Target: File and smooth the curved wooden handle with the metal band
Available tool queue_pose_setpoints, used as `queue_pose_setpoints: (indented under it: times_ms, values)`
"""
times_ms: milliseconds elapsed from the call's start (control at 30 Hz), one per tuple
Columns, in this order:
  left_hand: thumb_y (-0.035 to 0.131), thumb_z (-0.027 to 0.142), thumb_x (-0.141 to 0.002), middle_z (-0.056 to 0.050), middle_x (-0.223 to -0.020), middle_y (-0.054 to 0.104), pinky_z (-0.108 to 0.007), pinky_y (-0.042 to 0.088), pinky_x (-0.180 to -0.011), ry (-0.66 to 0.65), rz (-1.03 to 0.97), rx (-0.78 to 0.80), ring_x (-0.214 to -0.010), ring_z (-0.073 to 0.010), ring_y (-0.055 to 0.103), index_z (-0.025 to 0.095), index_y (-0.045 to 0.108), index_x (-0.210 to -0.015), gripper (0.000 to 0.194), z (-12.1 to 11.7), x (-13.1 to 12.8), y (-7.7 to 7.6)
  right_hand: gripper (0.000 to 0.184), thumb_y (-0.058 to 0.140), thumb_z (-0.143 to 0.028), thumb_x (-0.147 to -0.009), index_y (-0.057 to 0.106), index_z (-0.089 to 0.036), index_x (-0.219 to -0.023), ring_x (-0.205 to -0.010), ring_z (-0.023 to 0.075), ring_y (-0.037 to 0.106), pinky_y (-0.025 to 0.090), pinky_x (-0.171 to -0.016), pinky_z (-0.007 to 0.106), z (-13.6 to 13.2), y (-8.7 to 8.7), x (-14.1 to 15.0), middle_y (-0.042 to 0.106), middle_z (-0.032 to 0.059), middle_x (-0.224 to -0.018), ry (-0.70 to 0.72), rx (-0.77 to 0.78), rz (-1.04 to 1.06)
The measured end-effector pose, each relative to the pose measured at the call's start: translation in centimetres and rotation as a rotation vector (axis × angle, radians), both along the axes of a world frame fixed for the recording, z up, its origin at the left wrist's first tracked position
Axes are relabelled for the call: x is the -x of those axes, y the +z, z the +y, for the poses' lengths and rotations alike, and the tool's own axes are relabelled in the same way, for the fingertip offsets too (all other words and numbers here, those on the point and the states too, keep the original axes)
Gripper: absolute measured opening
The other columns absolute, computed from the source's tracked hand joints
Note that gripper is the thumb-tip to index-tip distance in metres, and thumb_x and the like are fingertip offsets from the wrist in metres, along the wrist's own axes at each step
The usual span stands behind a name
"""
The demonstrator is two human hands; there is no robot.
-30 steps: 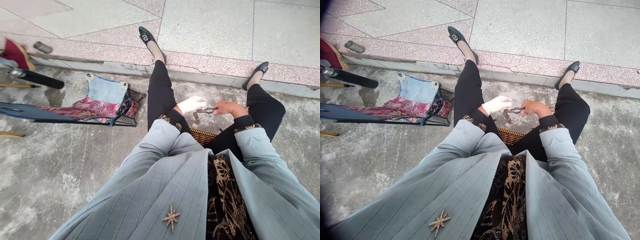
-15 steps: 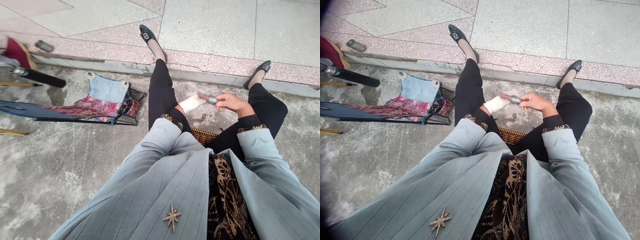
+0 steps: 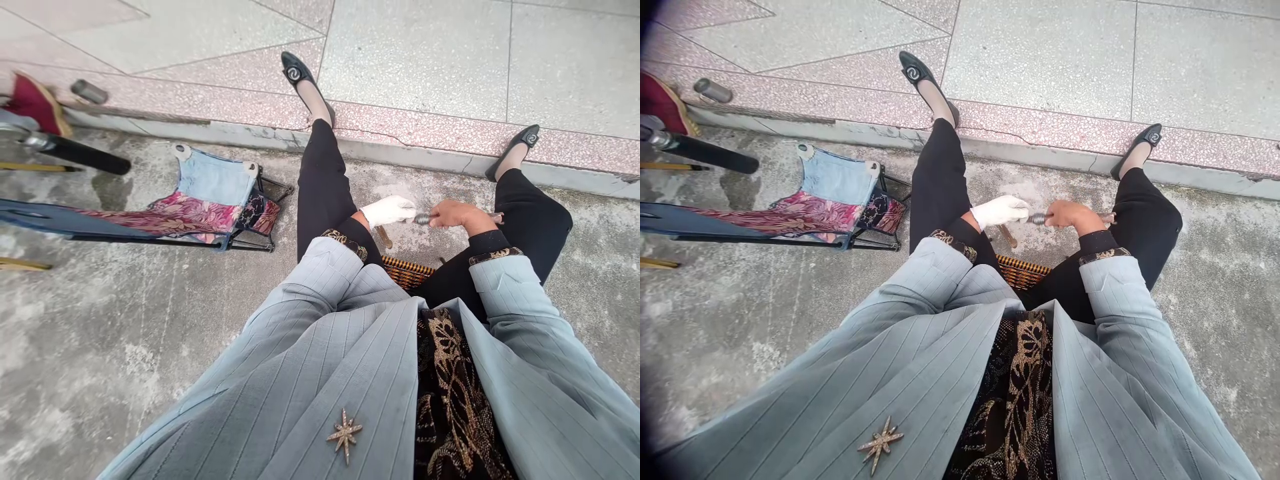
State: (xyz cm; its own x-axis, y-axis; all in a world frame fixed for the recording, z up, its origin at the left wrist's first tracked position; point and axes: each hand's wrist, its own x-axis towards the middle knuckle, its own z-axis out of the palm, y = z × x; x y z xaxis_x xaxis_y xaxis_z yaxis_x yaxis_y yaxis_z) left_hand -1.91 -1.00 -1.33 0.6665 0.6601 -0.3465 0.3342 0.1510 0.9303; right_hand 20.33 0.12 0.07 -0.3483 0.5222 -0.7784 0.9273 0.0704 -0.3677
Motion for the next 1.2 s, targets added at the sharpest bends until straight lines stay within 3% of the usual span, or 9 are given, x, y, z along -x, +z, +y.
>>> queue_pose_setpoints:
  times_ms: [100,167,333,500,633,800,900,1100,1200]
  values:
    - [0.073,0.03,-0.078,0.005,-0.056,0.045,-0.023,0.027,-0.054,-0.004,-0.038,0.061,-0.051,-0.006,0.035,0.015,0.052,-0.063,0.029,0.0,-0.1,-0.2,0.018,0.073,-0.035,-0.08,0.071,-0.018,-0.076,-0.059,0.0133,0.054,0.042,-0.061,0.028,-0.7,0.6,-0.3,0.064,0.0002,-0.064,0.124,0.412,0.252]
    - [0.075,0.033,-0.079,0.005,-0.058,0.046,-0.022,0.029,-0.053,0.034,-0.096,0.118,-0.051,-0.0057,0.036,0.016,0.051,-0.065,0.032,0.1,-0.1,-0.5,0.028,0.079,-0.043,-0.075,0.07,-0.017,-0.076,-0.058,0.0113,0.053,0.042,-0.059,0.026,-1.2,1.3,-0.5,0.063,-0.0013,-0.065,0.067,0.493,0.485]
    - [0.059,0.039,-0.095,0.005,-0.056,0.044,-0.02,0.033,-0.05,0.093,-0.159,0.112,-0.047,-0.0067,0.037,0.015,0.059,-0.076,0.03,0.6,0.4,-2.0,0.044,0.087,-0.051,-0.065,0.066,-0.017,-0.081,-0.056,0.0084,0.049,0.038,-0.053,0.022,-0.9,2.4,-1.0,0.059,-0.0022,-0.066,-0.724,-0.021,1.01]
    - [0.058,0.034,-0.096,0.004,-0.054,0.042,-0.018,0.031,-0.044,0.069,-0.047,0.083,-0.045,-0.0066,0.037,0.016,0.058,-0.071,0.031,0.6,0.7,-1.9,0.029,0.081,-0.035,-0.074,0.058,-0.018,-0.069,-0.053,0.0092,0.048,0.033,-0.048,0.022,0.4,0.5,-1.5,0.057,-0.0004,-0.063,-0.954,-0.162,0.84]
    - [0.06,0.036,-0.095,0.001,-0.057,0.05,-0.017,0.03,-0.042,0.057,-0.07,0.064,-0.044,-0.0056,0.038,0.014,0.061,-0.072,0.032,0.3,0.6,-0.6,0.017,0.063,-0.024,-0.088,0.06,-0.018,-0.073,-0.055,0.0112,0.05,0.037,-0.053,0.024,0.9,-0.6,-1.8,0.058,0.0001,-0.064,-0.856,-0.292,0.557]
    - [0.068,0.038,-0.09,0.004,-0.053,0.046,-0.018,0.029,-0.043,-0.038,-0.108,0.135,-0.044,-0.0052,0.036,0.013,0.063,-0.072,0.031,0.1,0.5,-0.3,0.022,0.061,-0.032,-0.092,0.074,-0.015,-0.097,-0.089,0.0248,0.067,0.046,-0.076,0.032,1.4,-0.7,-1.4,0.074,0.0118,-0.094,-0.394,-0.512,-0.057]
    - [0.068,0.034,-0.088,0.0,-0.059,0.056,-0.019,0.031,-0.047,0.012,-0.118,0.082,-0.048,-0.0054,0.041,0.013,0.063,-0.072,0.027,0.1,0.5,-0.4,0.024,0.063,-0.033,-0.09,0.076,-0.016,-0.1,-0.093,0.0267,0.068,0.046,-0.077,0.034,1.2,-0.9,-1.1,0.075,0.0149,-0.101,-0.139,-0.403,-0.224]
    - [0.064,0.026,-0.089,0.005,-0.055,0.047,-0.02,0.029,-0.05,0.136,-0.115,0.042,-0.048,-0.0046,0.036,0.014,0.056,-0.069,0.024,0.2,0.5,-0.5,0.025,0.075,-0.042,-0.079,0.072,-0.017,-0.078,-0.059,0.0128,0.053,0.044,-0.063,0.027,-0.7,0.5,-1.0,0.063,0.0004,-0.064,0.112,0.387,0.323]
    - [0.064,0.031,-0.092,0.004,-0.058,0.048,-0.02,0.031,-0.05,0.173,-0.134,0.05,-0.05,-0.0052,0.038,0.014,0.057,-0.073,0.026,0.3,0.5,-0.9,0.037,0.081,-0.05,-0.071,0.069,-0.016,-0.079,-0.059,0.0108,0.051,0.043,-0.06,0.025,-1.5,1.9,-0.9,0.062,-0.0008,-0.066,-0.197,0.314,0.751]
